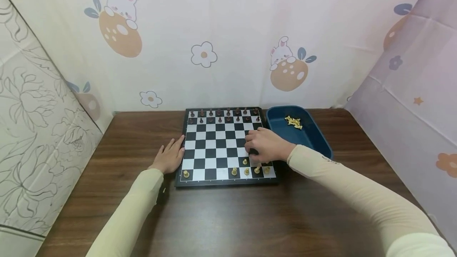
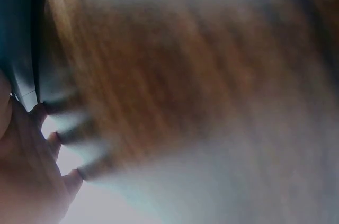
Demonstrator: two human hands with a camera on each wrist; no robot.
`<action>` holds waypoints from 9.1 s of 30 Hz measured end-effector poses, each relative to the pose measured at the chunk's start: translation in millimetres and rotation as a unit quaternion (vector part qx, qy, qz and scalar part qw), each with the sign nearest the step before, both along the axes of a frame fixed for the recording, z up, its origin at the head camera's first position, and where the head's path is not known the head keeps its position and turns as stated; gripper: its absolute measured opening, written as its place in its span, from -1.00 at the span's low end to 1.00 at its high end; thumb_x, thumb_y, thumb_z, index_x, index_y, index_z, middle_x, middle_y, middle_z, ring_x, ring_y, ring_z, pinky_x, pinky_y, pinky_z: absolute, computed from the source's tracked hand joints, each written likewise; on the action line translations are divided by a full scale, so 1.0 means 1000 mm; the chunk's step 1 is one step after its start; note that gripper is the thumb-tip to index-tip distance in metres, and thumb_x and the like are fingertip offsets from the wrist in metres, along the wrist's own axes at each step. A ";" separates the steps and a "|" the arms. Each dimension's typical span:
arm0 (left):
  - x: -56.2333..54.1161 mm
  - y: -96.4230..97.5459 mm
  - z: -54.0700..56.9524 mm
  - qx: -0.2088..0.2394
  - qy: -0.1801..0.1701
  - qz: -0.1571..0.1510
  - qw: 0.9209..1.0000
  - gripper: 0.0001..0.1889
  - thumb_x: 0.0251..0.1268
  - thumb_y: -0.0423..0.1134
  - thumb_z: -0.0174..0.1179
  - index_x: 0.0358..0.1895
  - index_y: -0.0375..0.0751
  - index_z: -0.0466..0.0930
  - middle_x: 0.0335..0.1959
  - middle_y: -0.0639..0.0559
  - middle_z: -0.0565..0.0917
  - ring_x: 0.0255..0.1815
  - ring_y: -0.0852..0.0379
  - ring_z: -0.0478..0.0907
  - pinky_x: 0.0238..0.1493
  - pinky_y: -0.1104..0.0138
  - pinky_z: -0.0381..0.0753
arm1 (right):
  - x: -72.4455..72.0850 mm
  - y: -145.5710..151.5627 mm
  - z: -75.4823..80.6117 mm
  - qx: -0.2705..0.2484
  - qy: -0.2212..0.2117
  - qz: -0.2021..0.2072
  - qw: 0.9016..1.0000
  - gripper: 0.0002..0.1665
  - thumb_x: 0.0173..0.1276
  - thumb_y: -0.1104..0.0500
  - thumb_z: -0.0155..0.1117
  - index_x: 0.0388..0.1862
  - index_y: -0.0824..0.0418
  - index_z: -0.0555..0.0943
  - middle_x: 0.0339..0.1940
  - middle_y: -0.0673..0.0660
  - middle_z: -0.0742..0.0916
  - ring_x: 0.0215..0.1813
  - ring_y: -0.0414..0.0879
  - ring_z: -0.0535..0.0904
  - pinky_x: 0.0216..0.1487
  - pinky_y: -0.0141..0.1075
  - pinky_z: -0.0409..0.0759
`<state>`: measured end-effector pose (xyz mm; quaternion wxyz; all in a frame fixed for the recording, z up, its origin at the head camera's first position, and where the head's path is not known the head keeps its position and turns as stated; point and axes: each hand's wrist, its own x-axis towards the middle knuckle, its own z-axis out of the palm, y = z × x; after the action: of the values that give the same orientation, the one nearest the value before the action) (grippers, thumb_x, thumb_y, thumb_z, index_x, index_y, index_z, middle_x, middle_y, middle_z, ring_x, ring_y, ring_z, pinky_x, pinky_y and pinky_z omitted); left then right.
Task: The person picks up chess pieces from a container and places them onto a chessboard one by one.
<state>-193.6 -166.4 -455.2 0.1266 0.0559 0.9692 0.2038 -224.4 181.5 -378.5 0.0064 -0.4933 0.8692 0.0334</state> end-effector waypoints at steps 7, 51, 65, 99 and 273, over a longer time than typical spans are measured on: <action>0.001 -0.001 0.001 -0.005 0.003 -0.002 1.000 -0.40 0.55 -0.03 -0.37 0.54 -0.14 -0.17 0.52 -0.15 0.00 0.52 -0.18 -0.18 0.40 -0.18 -0.29 | -0.011 0.012 0.019 -0.002 0.027 -0.027 0.999 -0.83 0.13 -0.01 0.40 -0.32 0.01 0.73 -0.29 -0.03 0.68 -0.25 -0.12 0.47 -0.30 -0.24 0.42; 0.001 -0.001 -0.002 -0.013 0.009 0.001 1.000 -0.39 0.54 0.00 -0.36 0.54 -0.10 -0.15 0.52 -0.10 0.03 0.52 -0.15 -0.15 0.40 -0.17 -0.26 | -0.094 0.124 -0.017 0.069 0.094 -0.241 0.963 -0.75 0.14 0.29 0.41 -0.66 0.18 0.55 -0.68 0.07 0.57 -0.46 0.07 0.52 -0.30 0.05 0.53; 0.000 0.000 -0.001 -0.021 0.003 0.001 1.000 -0.39 0.54 0.00 -0.36 0.55 -0.09 -0.17 0.53 -0.08 0.01 0.52 -0.13 -0.17 0.41 -0.16 -0.25 | -0.105 0.131 -0.034 0.103 0.081 -0.265 0.955 -0.90 0.11 0.31 0.39 -0.52 0.24 0.61 -0.57 0.14 0.62 -0.38 0.12 0.52 -0.25 0.06 0.50; 0.000 -0.002 0.003 -0.019 0.008 0.001 1.000 -0.40 0.55 -0.02 -0.36 0.54 -0.12 -0.16 0.52 -0.13 0.02 0.52 -0.16 -0.15 0.40 -0.17 -0.25 | -0.105 0.140 -0.019 0.030 0.060 -0.296 0.953 -0.56 0.14 0.18 0.37 -0.82 0.11 0.38 -0.77 0.06 0.44 -0.55 0.02 0.40 -0.36 0.00 0.40; -0.005 -0.002 0.001 -0.011 0.017 0.001 1.000 -0.40 0.54 -0.02 -0.31 0.54 -0.09 -0.13 0.52 -0.08 0.04 0.52 -0.13 -0.14 0.40 -0.17 -0.22 | -0.094 0.135 -0.020 0.150 0.035 -0.308 0.939 -0.80 0.14 0.28 0.27 -0.66 0.20 0.57 -0.73 0.08 0.57 -0.51 0.04 0.51 -0.17 0.04 0.37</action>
<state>-198.7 -168.0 -454.3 0.1102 0.0571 0.9735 0.1923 -318.2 316.1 -398.5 0.0604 -0.1934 0.9631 0.1772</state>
